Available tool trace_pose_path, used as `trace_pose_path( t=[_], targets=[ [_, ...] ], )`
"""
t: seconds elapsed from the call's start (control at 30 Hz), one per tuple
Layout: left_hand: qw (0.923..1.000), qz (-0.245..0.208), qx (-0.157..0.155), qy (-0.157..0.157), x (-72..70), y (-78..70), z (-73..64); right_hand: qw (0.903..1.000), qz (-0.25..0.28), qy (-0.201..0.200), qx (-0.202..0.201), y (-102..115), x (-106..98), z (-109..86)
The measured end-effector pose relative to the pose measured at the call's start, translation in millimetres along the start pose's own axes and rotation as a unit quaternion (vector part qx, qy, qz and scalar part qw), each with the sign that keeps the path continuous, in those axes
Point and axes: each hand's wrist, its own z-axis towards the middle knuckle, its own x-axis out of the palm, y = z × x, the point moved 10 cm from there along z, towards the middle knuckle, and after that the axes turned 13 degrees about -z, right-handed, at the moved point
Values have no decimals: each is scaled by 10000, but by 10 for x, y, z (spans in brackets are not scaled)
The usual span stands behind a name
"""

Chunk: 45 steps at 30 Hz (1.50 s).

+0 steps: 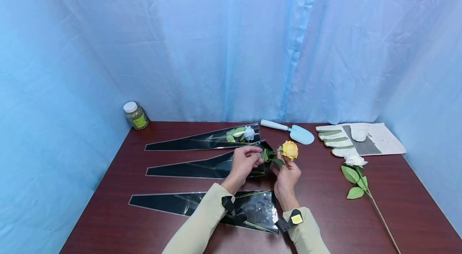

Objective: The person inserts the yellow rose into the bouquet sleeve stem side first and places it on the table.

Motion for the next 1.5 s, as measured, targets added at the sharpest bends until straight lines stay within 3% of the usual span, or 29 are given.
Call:
trace_pose_path(
  t=[0.47, 0.87, 1.13, 1.3, 1.5],
  targets=[
    [10000, 38, -34, -21, 15, -15, -2, 9986, -402, -147, -306, 50, 1, -18],
    [9998, 154, 49, 90, 55, -44, -24, 9974, -95, -242, -676, 73, 24, -26],
    [9994, 256, 99, 208, 60, -69, -15, 9971, -4, -313, -690, 73, 18, -31],
    [9983, 367, 316, 316, 28, -134, 5, 9972, -88, -416, -609, 52, -5, -36],
    [9956, 547, 655, 376, -139, -301, 70, 9974, -69, -410, -588, 45, -10, -40]
  ],
)
